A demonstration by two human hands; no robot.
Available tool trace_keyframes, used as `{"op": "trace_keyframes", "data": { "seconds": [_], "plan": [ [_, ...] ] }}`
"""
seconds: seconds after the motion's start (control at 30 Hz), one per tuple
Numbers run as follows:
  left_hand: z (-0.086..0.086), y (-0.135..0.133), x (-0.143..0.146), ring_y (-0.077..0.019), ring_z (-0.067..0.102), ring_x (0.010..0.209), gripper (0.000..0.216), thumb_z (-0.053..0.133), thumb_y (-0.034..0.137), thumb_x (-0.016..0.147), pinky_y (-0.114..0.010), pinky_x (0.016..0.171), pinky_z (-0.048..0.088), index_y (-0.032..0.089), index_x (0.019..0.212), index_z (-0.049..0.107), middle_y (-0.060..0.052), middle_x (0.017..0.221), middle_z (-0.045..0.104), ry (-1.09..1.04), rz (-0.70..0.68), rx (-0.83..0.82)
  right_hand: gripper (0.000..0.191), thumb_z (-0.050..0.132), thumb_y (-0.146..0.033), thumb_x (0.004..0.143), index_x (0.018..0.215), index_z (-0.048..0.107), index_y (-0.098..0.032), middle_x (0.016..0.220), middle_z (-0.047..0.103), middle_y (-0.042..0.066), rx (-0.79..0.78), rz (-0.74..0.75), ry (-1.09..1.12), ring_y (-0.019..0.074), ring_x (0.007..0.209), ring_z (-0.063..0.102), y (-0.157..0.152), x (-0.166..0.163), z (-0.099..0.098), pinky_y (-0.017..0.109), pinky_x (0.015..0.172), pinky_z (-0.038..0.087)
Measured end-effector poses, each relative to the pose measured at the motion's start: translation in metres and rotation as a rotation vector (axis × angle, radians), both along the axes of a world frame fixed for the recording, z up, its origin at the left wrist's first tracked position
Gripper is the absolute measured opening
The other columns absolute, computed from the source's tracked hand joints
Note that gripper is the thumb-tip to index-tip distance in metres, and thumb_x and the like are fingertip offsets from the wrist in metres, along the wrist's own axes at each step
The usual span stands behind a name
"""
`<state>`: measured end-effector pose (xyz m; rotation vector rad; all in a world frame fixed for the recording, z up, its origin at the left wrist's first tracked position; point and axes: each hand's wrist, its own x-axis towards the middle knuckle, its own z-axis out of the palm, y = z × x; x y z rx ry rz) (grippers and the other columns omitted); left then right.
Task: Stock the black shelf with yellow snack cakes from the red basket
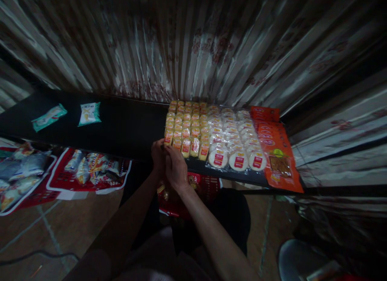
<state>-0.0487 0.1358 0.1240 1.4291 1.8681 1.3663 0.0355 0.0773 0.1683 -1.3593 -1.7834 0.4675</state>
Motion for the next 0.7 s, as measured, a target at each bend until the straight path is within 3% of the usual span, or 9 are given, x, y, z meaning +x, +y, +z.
{"op": "trace_keyframes", "data": {
  "seconds": [0.27,0.53,0.7],
  "plan": [
    [-0.001,-0.003,0.004,-0.0214,0.059,0.091,0.025,0.047,0.02,0.081,-0.038,0.086,0.046,0.014,0.102,0.059,-0.011,0.096,0.063,0.113,0.028,0.033,0.035,0.035,-0.017,0.09,0.117,0.057,-0.01,0.136,0.048,0.015,0.187,-0.069,-0.215,0.0215,0.135,0.031,0.002,0.025,-0.01,0.044,0.108,0.033],
    [-0.003,0.004,0.005,-0.0235,0.056,0.099,0.029,0.037,0.022,0.085,-0.042,0.094,0.041,0.011,0.097,0.06,-0.015,0.099,0.064,0.168,0.092,0.103,0.036,0.036,-0.02,0.092,0.121,0.054,-0.011,0.141,0.043,0.016,0.192,-0.102,-0.356,0.0224,0.139,0.022,0.018,0.031,-0.009,0.046,0.109,0.029],
    [0.003,0.013,0.012,-0.0232,0.049,0.117,0.038,0.029,0.026,0.089,-0.042,0.104,0.033,0.008,0.105,0.059,-0.019,0.117,0.058,0.056,0.16,0.131,0.039,0.034,-0.02,0.092,0.125,0.052,-0.01,0.144,0.039,0.015,0.182,-0.115,-0.398,0.0222,0.14,0.018,0.028,0.033,-0.008,0.046,0.11,0.027]
  ]
}}
